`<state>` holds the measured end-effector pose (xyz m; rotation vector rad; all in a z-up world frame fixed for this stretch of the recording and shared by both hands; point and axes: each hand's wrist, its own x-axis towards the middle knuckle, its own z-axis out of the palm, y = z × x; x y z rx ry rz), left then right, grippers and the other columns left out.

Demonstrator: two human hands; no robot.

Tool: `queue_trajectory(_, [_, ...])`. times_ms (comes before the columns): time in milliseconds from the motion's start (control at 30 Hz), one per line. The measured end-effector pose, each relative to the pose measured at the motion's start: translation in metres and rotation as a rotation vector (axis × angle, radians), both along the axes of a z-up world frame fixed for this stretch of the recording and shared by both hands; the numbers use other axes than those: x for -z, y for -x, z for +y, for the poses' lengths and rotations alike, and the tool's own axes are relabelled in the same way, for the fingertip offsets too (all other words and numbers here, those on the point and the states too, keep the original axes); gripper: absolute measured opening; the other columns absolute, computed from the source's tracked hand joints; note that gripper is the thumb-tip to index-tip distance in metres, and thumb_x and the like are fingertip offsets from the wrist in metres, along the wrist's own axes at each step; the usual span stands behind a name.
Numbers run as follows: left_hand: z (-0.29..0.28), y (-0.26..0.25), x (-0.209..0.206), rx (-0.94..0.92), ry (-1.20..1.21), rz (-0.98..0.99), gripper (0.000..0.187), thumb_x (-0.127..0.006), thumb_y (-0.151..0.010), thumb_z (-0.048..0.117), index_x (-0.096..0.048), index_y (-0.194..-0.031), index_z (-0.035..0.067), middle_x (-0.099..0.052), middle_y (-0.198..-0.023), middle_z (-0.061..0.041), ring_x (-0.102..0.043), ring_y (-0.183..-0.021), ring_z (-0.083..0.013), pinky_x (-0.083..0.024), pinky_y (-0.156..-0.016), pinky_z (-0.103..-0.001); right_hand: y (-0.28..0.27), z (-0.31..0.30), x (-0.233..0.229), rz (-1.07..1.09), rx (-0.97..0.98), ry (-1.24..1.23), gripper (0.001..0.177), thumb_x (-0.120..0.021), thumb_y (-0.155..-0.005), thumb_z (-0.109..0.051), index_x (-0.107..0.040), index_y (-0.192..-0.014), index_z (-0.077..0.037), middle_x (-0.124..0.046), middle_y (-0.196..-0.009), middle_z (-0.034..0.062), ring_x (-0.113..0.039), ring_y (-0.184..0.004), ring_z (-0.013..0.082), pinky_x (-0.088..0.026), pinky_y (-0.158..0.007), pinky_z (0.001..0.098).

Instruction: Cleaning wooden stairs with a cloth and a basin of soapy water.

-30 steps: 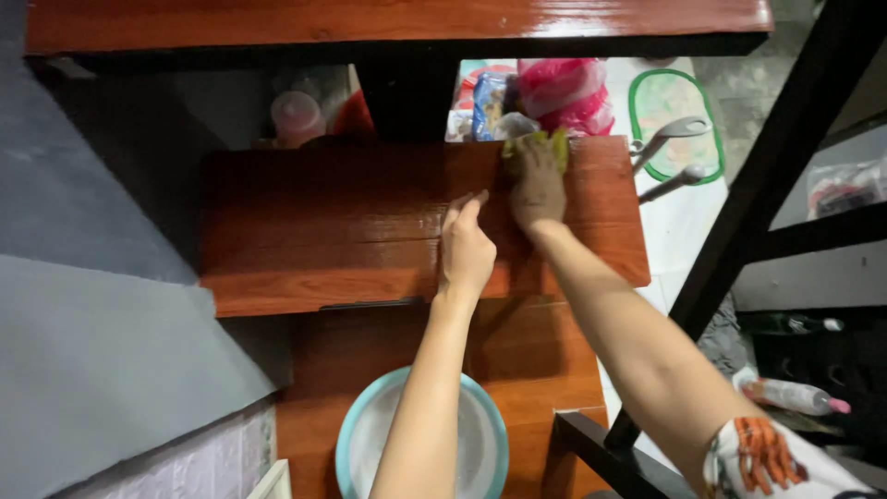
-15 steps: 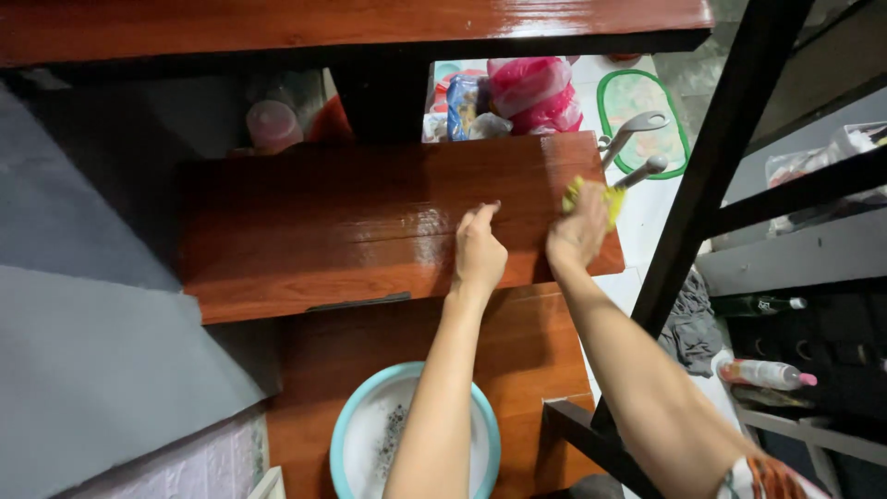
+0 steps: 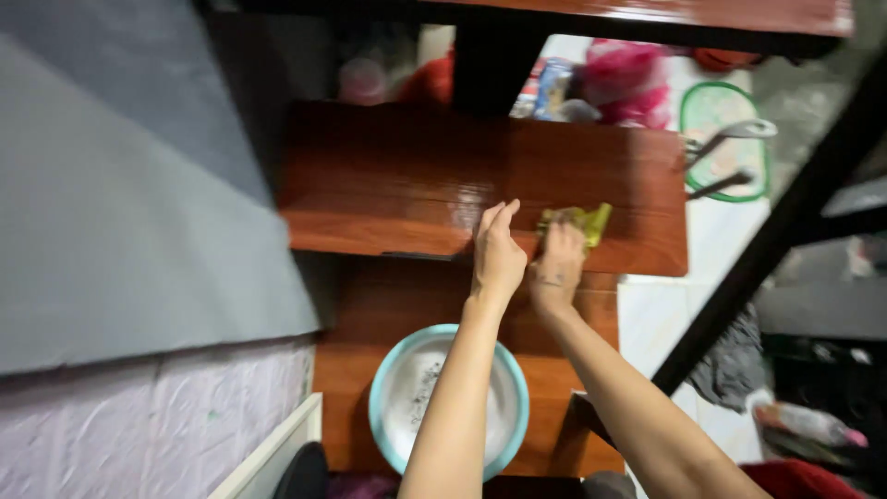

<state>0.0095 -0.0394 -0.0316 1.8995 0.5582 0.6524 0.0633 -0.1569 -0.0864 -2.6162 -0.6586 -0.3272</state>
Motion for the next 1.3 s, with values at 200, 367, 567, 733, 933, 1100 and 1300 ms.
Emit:
queue_trajectory(200, [0.056, 0.057, -0.032, -0.251, 0.105, -0.002, 0.059, -0.045, -0.087, -0.017, -0.052, -0.142, 0.001, -0.048, -0.147, -0.022, -0.054, -0.132, -0.037, -0.046, -0.112, -0.041, 0.034, 0.128, -0.022, 0.22, -0.325, 0.044, 0.031, -0.059, -0.093, -0.012, -0.061, -0.121, 0.0, -0.063, -0.125, 0.0217, -0.057, -0.119, 0.0412, -0.045, -0.104, 0.05])
queue_trajectory(367, [0.085, 0.109, -0.029, -0.504, 0.044, -0.017, 0.061, -0.042, -0.087, -0.018, -0.052, -0.144, 0.002, -0.047, -0.144, -0.022, -0.052, -0.134, -0.038, -0.045, -0.112, -0.042, 0.062, 0.226, -0.017, 0.4, -0.521, -0.051, 0.036, -0.063, -0.093, -0.02, -0.061, -0.122, 0.0, -0.06, -0.126, 0.0261, -0.053, -0.119, 0.0459, -0.041, -0.1, 0.0518])
queue_trajectory(567, [0.085, 0.159, -0.015, -0.661, -0.033, -0.034, 0.058, -0.045, -0.089, -0.018, -0.054, -0.142, 0.004, -0.054, -0.139, -0.019, -0.055, -0.131, -0.0373, -0.048, -0.111, -0.044, 0.085, 0.247, -0.032, 0.12, -0.95, -0.179, 0.059, -0.061, -0.084, -0.007, -0.053, -0.142, 0.0, -0.055, -0.147, 0.0228, -0.049, -0.134, 0.0449, -0.04, -0.11, 0.0479])
queue_trajectory(733, [0.074, 0.19, 0.012, -0.762, 0.073, 0.048, 0.058, -0.046, -0.087, -0.018, -0.058, -0.139, 0.004, -0.06, -0.128, -0.02, -0.062, -0.119, -0.0334, -0.052, -0.104, -0.04, 0.071, 0.22, -0.026, 0.22, -1.192, -0.161, 0.07, -0.054, -0.075, 0.018, -0.06, -0.141, -0.006, -0.057, -0.149, 0.0155, -0.048, -0.144, 0.0393, -0.033, -0.123, 0.0463])
queue_trajectory(933, [0.043, 0.242, 0.034, -0.688, 0.231, 0.049, 0.048, -0.05, -0.091, -0.012, -0.057, -0.136, 0.003, -0.066, -0.13, -0.017, -0.066, -0.119, -0.0284, -0.053, -0.103, -0.039, 0.105, 0.16, -0.03, 1.042, -1.046, -0.508, 0.048, -0.038, -0.103, 0.011, -0.058, -0.144, -0.004, -0.057, -0.15, 0.0172, -0.057, -0.139, 0.0302, -0.044, -0.12, 0.042])
queue_trajectory(1100, [0.013, 0.279, 0.039, -0.754, 0.284, 0.085, 0.045, -0.051, -0.093, -0.01, -0.059, -0.135, 0.002, -0.066, -0.13, -0.018, -0.066, -0.119, -0.0293, -0.052, -0.103, -0.039, 0.144, 0.112, -0.084, 1.985, -0.449, -0.968, 0.053, -0.045, -0.101, -0.003, -0.046, -0.153, -0.009, -0.055, -0.147, 0.0152, -0.058, -0.129, 0.0285, -0.047, -0.106, 0.0429])
queue_trajectory(1300, [-0.032, 0.317, 0.063, -0.775, 0.324, 0.213, 0.041, -0.059, -0.089, -0.006, -0.064, -0.129, 0.003, -0.069, -0.124, -0.017, -0.067, -0.114, -0.0298, -0.052, -0.1, -0.039, 0.175, 0.052, -0.034, 2.232, -0.316, -1.043, 0.049, -0.045, -0.104, -0.013, -0.044, -0.153, -0.009, -0.053, -0.151, 0.0165, -0.056, -0.134, 0.0317, -0.046, -0.114, 0.0468])
